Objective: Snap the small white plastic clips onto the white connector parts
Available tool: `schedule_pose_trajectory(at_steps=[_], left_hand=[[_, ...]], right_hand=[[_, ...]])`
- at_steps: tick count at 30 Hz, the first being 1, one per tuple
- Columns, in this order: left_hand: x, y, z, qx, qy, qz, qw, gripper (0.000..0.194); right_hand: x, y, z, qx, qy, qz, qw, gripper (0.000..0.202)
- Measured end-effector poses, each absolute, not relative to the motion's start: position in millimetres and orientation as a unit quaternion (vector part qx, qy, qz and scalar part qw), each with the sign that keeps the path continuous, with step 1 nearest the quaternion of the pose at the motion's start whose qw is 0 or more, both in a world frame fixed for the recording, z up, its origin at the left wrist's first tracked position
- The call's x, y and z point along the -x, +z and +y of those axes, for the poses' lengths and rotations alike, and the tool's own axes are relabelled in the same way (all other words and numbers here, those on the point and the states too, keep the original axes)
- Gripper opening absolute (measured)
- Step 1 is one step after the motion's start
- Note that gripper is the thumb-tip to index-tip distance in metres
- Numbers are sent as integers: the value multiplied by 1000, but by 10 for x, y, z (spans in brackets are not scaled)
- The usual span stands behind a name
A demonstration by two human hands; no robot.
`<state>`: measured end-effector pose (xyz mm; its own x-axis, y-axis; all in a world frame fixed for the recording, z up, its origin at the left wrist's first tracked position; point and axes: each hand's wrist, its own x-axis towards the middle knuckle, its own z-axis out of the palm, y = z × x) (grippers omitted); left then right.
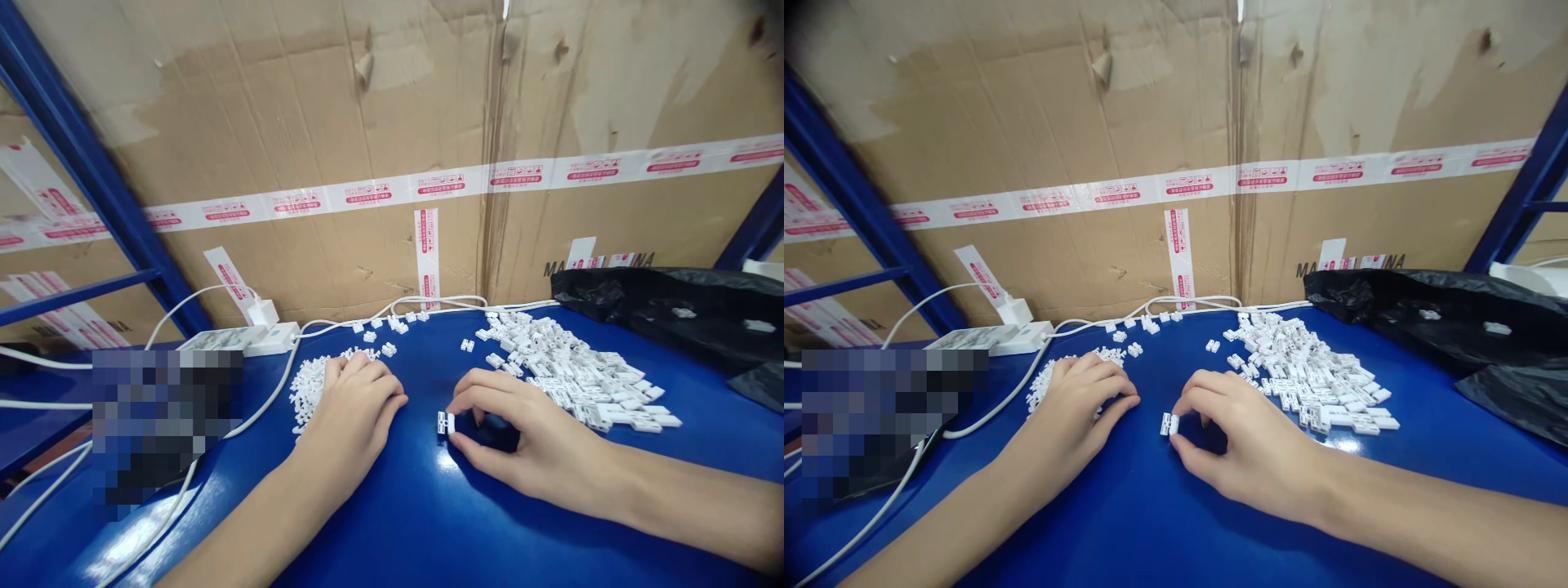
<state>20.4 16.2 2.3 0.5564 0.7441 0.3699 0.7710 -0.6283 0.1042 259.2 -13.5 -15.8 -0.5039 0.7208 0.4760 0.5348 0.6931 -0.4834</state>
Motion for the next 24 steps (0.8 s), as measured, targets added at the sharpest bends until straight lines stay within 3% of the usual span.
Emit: schedule_pose_trajectory(at_steps=[9,19,24], left_hand=[[-288,30,83,857,-329,-396,4,15],[-189,85,92,885,-214,-370,-186,17],[-145,123,89,874,-217,-376,-221,17]], right_hand=[[-2598,-168,-122,364,136,-857,337,10],[-2597,-166,-115,375,128,-856,333,8],[-2601,-167,-113,378,131,-856,326,8]])
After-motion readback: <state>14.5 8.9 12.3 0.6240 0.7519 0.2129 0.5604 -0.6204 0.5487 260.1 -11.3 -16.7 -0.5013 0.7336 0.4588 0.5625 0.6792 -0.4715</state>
